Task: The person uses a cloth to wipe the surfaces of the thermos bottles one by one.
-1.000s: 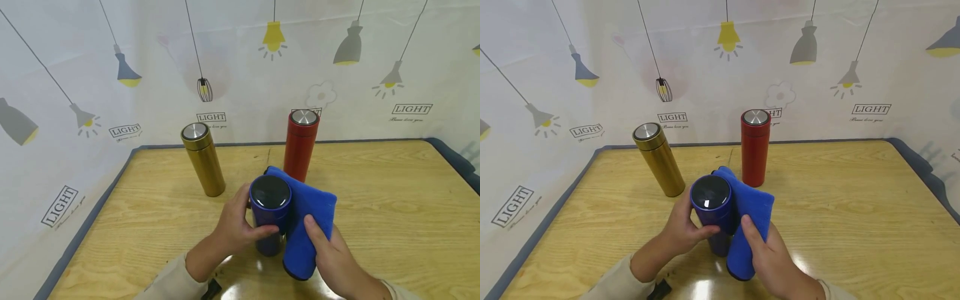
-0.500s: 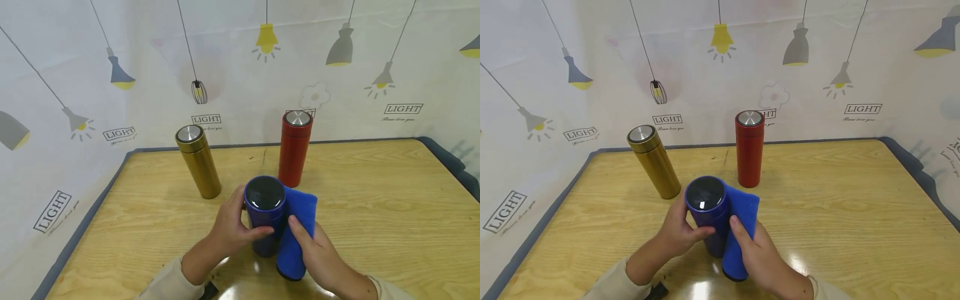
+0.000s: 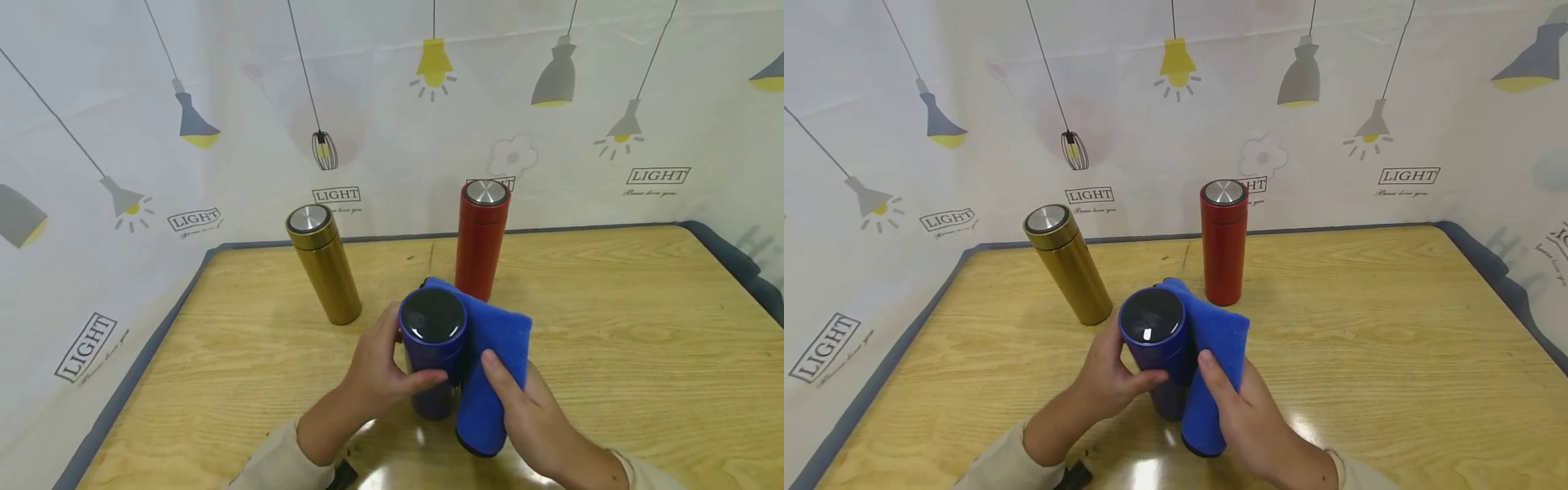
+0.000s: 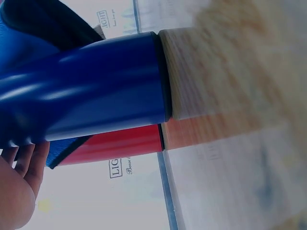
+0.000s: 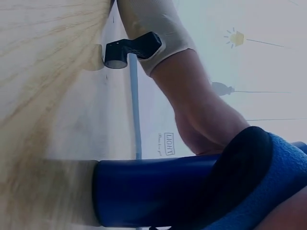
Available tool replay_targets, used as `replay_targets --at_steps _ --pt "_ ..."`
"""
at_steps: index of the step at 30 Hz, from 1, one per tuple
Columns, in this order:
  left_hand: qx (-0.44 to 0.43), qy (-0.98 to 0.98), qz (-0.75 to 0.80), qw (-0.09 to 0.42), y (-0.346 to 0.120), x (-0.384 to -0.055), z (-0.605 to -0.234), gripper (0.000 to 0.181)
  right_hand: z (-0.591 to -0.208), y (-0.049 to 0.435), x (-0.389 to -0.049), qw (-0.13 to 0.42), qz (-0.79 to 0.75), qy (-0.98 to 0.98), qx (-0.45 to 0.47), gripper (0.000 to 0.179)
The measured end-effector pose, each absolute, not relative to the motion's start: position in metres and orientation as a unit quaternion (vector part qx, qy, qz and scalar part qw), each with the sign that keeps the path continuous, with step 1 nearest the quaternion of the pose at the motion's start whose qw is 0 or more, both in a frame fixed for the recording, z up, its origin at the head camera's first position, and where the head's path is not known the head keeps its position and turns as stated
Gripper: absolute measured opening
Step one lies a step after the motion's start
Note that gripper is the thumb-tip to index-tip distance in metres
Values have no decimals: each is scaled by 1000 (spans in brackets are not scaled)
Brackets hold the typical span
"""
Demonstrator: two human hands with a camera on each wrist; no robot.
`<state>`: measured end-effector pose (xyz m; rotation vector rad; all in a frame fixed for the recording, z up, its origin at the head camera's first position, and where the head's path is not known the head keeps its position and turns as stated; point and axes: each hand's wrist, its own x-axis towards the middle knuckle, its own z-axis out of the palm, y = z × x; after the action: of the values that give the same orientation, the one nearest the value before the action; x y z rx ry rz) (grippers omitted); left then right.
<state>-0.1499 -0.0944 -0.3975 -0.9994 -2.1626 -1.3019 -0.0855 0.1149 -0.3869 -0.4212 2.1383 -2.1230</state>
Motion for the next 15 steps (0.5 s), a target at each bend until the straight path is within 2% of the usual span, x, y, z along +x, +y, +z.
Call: replay_targets --at_steps 8,15 --pt "-357 -781 -469 209 -95 -149 -398 85 -388 108 -88 77 -698 699 -134 42" --pt "-355 -782 -471 202 -95 -150 -399 85 -391 113 -84 54 -699 702 -123 42"
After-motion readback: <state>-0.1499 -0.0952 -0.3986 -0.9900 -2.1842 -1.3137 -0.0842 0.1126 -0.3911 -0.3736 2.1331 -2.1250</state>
